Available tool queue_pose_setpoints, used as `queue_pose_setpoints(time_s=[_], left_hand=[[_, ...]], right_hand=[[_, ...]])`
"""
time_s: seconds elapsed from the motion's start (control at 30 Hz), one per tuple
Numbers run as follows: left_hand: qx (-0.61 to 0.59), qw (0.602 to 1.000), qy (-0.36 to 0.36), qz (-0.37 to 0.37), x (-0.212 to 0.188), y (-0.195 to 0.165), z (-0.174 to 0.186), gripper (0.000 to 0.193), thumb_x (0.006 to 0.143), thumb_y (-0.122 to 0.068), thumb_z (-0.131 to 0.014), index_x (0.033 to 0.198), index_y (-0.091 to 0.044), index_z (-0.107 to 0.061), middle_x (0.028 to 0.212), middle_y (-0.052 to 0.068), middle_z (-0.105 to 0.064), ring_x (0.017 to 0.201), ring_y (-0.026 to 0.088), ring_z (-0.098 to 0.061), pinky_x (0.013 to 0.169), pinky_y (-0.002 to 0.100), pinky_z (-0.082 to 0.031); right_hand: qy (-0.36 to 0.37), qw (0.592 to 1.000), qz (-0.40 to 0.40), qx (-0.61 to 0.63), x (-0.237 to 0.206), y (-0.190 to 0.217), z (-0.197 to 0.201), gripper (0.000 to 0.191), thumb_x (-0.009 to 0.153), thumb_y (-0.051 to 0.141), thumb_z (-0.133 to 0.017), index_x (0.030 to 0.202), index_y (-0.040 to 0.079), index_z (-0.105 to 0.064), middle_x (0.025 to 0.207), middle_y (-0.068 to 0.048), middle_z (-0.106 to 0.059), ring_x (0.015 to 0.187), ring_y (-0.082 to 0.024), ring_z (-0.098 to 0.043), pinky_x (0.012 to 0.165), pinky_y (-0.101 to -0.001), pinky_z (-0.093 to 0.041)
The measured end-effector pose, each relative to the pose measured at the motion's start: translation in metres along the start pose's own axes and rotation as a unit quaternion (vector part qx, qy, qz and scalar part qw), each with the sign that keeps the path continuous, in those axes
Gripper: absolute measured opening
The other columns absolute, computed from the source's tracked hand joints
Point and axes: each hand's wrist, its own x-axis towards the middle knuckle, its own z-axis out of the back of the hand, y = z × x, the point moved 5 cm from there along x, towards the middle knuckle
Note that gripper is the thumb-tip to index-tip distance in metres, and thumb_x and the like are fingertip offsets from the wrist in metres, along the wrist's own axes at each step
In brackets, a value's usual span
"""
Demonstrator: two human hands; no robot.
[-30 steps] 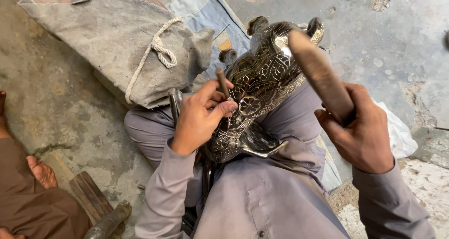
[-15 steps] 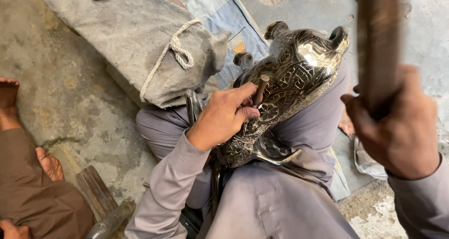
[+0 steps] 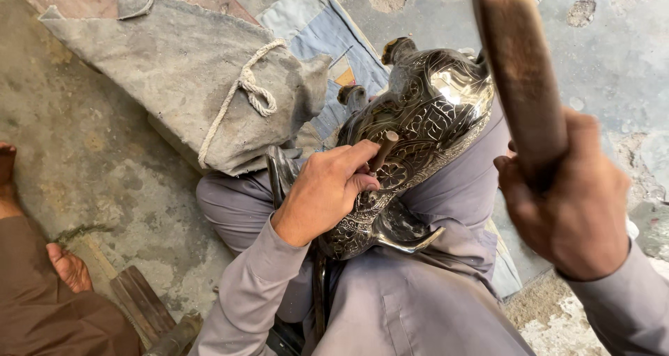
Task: The person sits cross-legged on the floor with a brass animal figurine held between their legs, positions a small punch against its engraved surface, and strikes the punch with a wooden mallet, repeatedly repositioning the punch to chase the decorative pattern across the figurine's body.
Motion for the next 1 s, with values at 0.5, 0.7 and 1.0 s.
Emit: queue_pose_setpoints(time_s=[0.5,0.7,1.0], left_hand=[[-0.055,0.992,-0.088,0.066,-0.028,0.000,0.012,0.028,0.093,-0.014,-0.077,0.112,-0.001,-0.060,0.092,0.005,-0.074,0.082,0.013,-0.078,0.068,0.027,-0.066],[-0.023,0.998,-0.060,-0.023,-0.033,-0.009,-0.004,0.035,0.093,-0.015,-0.078,0.123,-0.006,-0.062,0.092,0.007,-0.072,0.079,0.016,-0.075,0.067,0.031,-0.059],[0.066,0.990,-0.102,-0.067,-0.046,-0.008,-0.015,0.035,0.096,-0.016,-0.077,0.127,-0.009,-0.062,0.089,0.010,-0.068,0.072,0.024,-0.070,0.062,0.037,-0.053]], right_hand=[[-0.035,0.992,0.015,0.122,-0.028,-0.042,-0.027,0.055,0.077,0.013,-0.080,0.129,0.004,-0.064,0.100,-0.017,-0.070,0.084,-0.034,-0.071,0.072,-0.0426,-0.054],[-0.105,0.989,0.044,0.095,-0.033,-0.044,-0.026,0.045,0.076,0.005,-0.078,0.120,0.004,-0.067,0.106,-0.017,-0.069,0.091,-0.037,-0.069,0.076,-0.0441,-0.055],[-0.165,0.961,0.114,-0.191,-0.016,-0.042,-0.031,0.026,0.091,0.008,-0.079,0.115,0.014,-0.072,0.096,-0.003,-0.071,0.084,-0.022,-0.064,0.079,-0.0362,-0.045]])
